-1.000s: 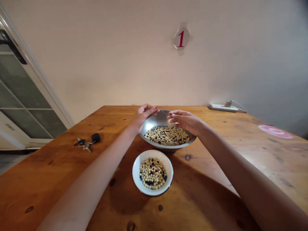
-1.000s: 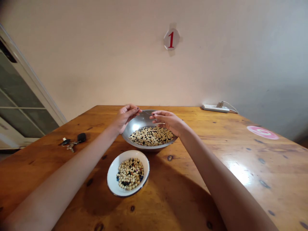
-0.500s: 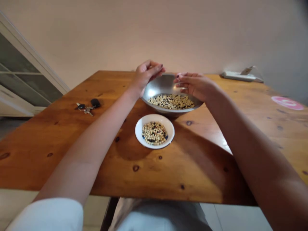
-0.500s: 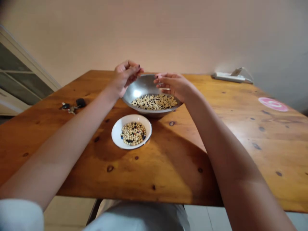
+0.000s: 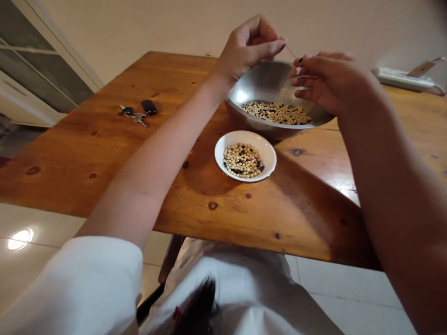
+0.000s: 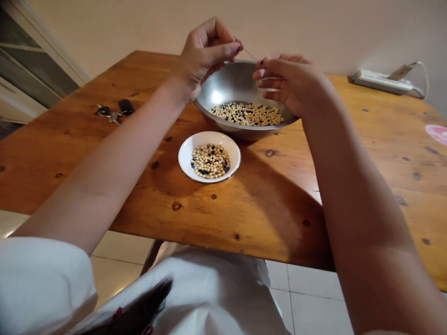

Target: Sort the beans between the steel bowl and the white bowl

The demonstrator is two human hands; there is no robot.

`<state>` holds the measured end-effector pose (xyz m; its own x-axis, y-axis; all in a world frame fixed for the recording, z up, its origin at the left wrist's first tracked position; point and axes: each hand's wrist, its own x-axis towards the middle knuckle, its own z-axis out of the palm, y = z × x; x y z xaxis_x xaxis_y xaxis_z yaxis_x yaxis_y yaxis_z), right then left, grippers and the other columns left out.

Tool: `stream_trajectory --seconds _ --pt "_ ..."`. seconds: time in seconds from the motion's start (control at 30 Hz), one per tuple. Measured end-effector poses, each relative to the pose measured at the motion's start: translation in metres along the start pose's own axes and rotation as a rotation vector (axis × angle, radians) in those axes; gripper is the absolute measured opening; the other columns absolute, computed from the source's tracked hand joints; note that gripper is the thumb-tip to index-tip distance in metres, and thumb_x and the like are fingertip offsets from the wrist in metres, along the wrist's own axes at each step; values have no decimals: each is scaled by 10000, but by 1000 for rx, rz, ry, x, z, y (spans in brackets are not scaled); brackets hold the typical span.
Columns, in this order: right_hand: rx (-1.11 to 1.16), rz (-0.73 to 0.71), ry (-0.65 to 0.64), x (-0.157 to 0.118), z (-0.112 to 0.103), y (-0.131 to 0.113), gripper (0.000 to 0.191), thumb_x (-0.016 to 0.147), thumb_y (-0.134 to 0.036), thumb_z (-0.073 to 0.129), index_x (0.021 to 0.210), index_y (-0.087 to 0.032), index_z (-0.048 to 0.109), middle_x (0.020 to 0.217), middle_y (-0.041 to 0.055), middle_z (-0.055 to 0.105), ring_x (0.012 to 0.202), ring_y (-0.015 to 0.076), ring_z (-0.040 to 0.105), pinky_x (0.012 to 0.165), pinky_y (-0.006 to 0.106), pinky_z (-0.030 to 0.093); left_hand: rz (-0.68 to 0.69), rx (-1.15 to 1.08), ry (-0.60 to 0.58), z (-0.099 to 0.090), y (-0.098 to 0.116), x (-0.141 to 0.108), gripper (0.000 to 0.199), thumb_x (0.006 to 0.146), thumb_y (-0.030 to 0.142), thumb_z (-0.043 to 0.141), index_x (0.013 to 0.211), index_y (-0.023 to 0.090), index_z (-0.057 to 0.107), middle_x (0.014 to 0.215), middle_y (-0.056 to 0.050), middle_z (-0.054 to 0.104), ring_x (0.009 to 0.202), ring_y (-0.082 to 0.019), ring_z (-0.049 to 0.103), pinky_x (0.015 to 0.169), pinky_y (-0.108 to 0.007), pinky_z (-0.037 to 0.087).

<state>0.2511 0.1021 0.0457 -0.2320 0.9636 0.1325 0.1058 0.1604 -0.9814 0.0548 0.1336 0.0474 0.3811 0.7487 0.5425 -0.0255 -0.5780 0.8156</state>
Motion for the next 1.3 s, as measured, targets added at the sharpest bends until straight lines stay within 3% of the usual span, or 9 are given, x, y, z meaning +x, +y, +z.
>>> stream_trajectory --seconds 0.13,0.3,0.63,0.83,1.0,1.13,1.3 --pt "-45 -26 -19 1 0 1 111 782 -246 549 795 -196 647 708 -66 661 697 36 600 611 179 423 32 18 -115 1 2 -2 172 760 150 429 832 2 477 826 18 611 937 -144 569 689 -186 376" --pt "-92 -72 -66 3 -1 2 114 771 -234 537 812 -211 640 704 -95 668 686 36 589 616 219 413 84 36 -243 2 5 -4 176 732 124 439 842 -10 468 821 24 589 898 -106 574 763 -219 365" --pt "-87 -104 -40 1 0 3 97 730 -169 601 788 -228 650 664 -108 656 659 11 567 638 208 407 86 106 -273 0 -1 -2 193 723 155 442 851 17 484 768 73 550 938 -119 556 782 -220 342" --pt "-25 -148 -45 -1 2 3 35 734 -179 626 764 -186 644 674 -56 664 604 27 570 637 169 450 172 133 -313 2 -3 1 191 699 112 523 864 28 475 825 7 562 818 -63 535 750 -183 386" --pt "43 -149 -39 4 3 6 63 719 -121 639 776 -135 614 678 -18 635 606 59 589 633 193 481 30 167 -308 6 -7 1 156 714 60 532 869 75 520 819 -23 574 701 -56 518 710 -215 416" --pt "19 -162 -89 5 3 7 116 682 -189 676 767 -142 613 687 -6 628 613 77 585 622 214 478 -35 188 -353 4 -8 -1 157 756 186 533 887 99 538 816 -31 598 658 -75 541 682 -256 427" --pt "-17 -165 -141 3 6 5 159 684 -262 673 773 -157 593 682 -8 610 636 86 578 641 236 468 -69 162 -391 0 -12 -2 227 710 236 589 902 124 546 824 -46 626 736 -112 579 711 -274 445"
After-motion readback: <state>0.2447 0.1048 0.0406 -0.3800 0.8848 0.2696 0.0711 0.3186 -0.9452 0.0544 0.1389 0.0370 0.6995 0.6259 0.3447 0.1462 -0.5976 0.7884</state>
